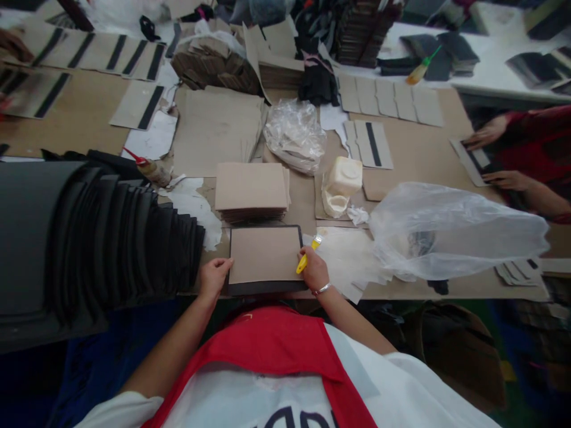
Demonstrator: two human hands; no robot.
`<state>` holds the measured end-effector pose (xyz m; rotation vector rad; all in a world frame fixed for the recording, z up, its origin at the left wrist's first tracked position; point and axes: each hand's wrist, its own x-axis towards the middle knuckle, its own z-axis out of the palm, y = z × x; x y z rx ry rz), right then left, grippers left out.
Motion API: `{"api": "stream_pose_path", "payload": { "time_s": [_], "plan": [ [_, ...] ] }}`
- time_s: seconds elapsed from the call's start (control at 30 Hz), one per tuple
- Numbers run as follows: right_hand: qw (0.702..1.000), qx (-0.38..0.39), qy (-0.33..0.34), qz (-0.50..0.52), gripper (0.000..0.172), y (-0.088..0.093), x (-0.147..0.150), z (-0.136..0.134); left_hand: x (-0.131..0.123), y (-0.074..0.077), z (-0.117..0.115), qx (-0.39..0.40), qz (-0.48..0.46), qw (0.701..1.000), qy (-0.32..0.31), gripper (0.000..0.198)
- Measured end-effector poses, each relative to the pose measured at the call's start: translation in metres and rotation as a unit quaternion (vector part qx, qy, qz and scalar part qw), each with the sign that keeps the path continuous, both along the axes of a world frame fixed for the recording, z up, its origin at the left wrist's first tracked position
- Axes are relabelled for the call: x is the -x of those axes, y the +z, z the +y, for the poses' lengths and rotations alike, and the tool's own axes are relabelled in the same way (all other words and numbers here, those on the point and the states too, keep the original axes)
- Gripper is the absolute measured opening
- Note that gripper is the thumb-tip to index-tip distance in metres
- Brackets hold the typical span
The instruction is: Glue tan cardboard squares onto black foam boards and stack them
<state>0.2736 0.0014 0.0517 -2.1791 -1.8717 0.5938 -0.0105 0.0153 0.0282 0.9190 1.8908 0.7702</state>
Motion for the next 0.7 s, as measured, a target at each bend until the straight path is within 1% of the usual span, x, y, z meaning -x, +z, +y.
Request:
{"api": "stream_pose_path", "payload": {
  "time_s": [0.13, 0.3, 0.4, 0.53, 0.63, 0.7],
  "plan": [
    [1.0, -0.008, 0.006, -0.016, 0.017, -0.002, 0.001, 0.001, 0.001, 0.003, 0.004, -0.013, -0.015, 1.0, -0.015, 0.03],
    [0.999, -0.009, 0.018, -0.031, 0.015, -0.005, 0.001, 0.003, 0.009, -0.001, 0.01, -0.01, -0.01, 0.999, -0.03, 0.025],
    [0.999, -0.007, 0.017, -0.035, 0.016, -0.004, 0.002, 0.003, 0.013, -0.003, 0.011, -0.016, -0.009, 0.998, -0.053, 0.025],
    [0.999, -0.001, 0.008, -0.031, 0.019, -0.002, 0.005, 0.004, 0.015, -0.004, 0.013, -0.016, 0.019, 0.996, -0.082, 0.025],
    [1.0, 0.003, 0.006, -0.026, 0.02, -0.001, 0.006, 0.004, 0.016, -0.001, 0.014, -0.005, 0.042, 0.994, -0.097, 0.023],
    [0.999, 0.014, 0.01, -0.035, 0.02, 0.002, 0.006, 0.004, 0.015, 0.005, 0.013, 0.008, 0.076, 0.989, -0.128, 0.023]
  ]
}}
